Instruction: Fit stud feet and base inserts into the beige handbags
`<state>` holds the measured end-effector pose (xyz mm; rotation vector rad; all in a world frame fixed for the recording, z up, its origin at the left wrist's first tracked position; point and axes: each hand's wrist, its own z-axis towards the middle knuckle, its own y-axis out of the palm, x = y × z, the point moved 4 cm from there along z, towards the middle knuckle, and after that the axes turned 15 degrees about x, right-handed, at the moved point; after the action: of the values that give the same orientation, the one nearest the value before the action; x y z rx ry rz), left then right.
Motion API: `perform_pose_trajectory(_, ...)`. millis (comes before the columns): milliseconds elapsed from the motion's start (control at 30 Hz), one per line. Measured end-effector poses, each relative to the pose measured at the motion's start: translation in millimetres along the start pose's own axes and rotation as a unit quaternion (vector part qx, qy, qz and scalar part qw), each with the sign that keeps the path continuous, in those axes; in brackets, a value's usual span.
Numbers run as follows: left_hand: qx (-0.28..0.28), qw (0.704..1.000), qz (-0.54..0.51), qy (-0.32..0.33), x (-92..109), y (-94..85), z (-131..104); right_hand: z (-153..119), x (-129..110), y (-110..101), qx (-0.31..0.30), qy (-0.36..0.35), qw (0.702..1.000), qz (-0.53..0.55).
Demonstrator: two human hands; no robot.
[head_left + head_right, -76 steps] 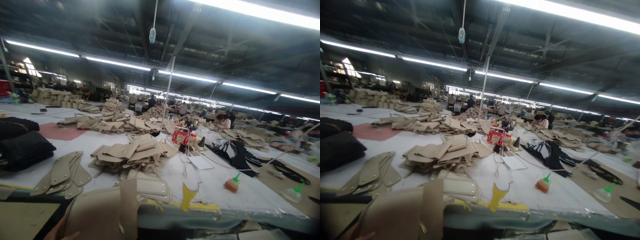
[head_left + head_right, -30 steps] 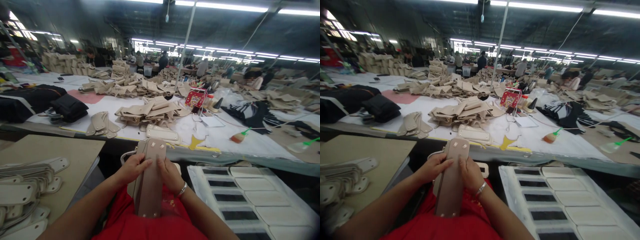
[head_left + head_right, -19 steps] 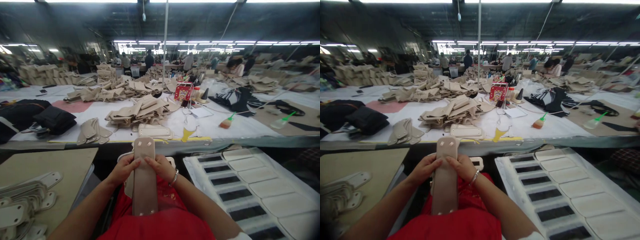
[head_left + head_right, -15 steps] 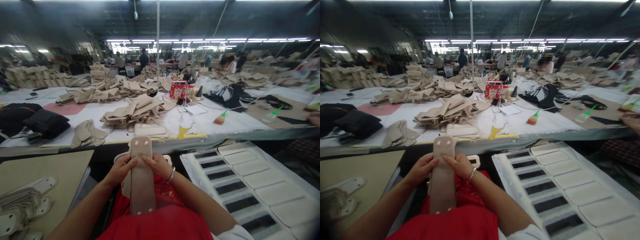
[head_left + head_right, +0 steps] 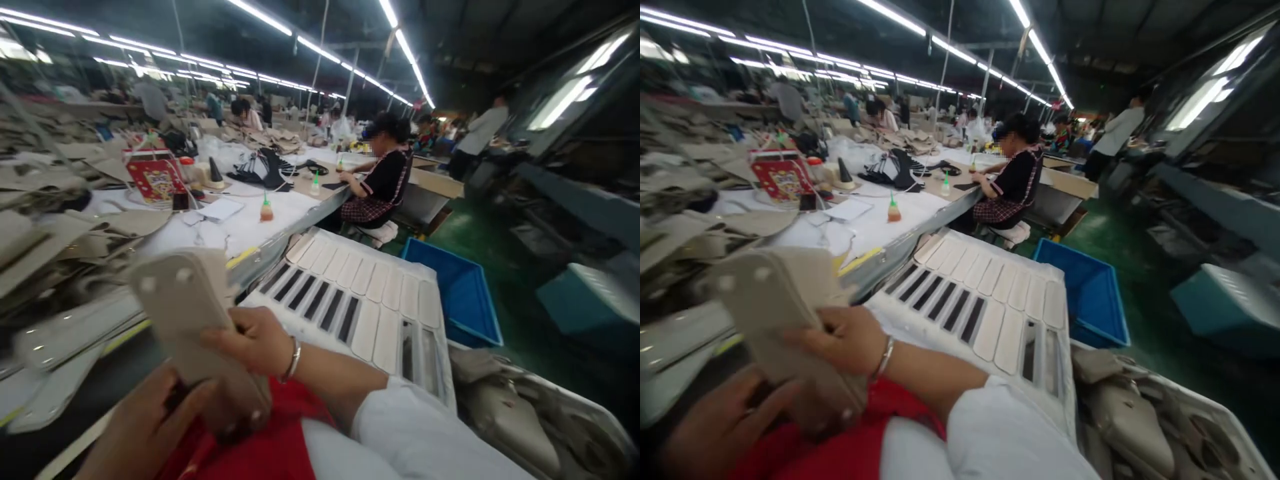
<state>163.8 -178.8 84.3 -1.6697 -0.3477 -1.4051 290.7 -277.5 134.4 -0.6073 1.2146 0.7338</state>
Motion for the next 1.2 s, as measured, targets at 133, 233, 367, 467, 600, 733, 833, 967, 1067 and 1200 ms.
perform_pose_trajectory(133,-0.109,0.994,-0.009,0.027,17.0,20.0,0.4,4.4,22.7,-20.9,0.060,0.064,0.995,-0.040)
perform_pose_trajectory(233,-0.111,0.993,-0.044,0.023,14.7,28.3,2.0,7.0,35.3,-22.6,0.036,0.115,0.993,0.009)
perform_pose_trajectory(367,-0.105,0.993,-0.047,0.021,6.1,22.4,2.5,7.9,48.0,-13.7,0.003,0.169,0.982,0.081)
perform_pose_trajectory(467,-0.059,0.998,-0.025,0.018,3.3,8.1,9.9,9.2,59.9,-1.6,-0.030,0.183,0.975,0.119)
perform_pose_trajectory(600,0.036,0.997,0.057,0.030,8.5,-11.1,22.0,9.6,71.1,12.6,-0.072,0.180,0.973,0.125)
perform_pose_trajectory(733,0.019,0.997,0.059,0.054,15.0,-14.8,23.7,9.9,74.1,16.9,-0.075,0.176,0.979,0.076)
perform_pose_trajectory(833,0.003,0.998,0.029,0.059,14.9,-14.1,22.4,7.7,73.6,18.1,-0.078,0.191,0.977,0.052)
perform_pose_trajectory(967,-0.010,0.999,-0.002,0.043,9.9,-14.0,23.1,5.8,69.9,17.8,-0.086,0.210,0.974,0.008)
perform_pose_trajectory(1067,-0.037,0.997,-0.071,0.014,6.5,-14.4,22.9,14.7,60.9,11.8,-0.064,0.142,0.984,-0.091)
perform_pose_trajectory(1200,-0.055,0.989,-0.139,-0.018,3.7,-17.2,20.3,31.3,46.6,7.5,-0.034,0.039,0.987,-0.151)
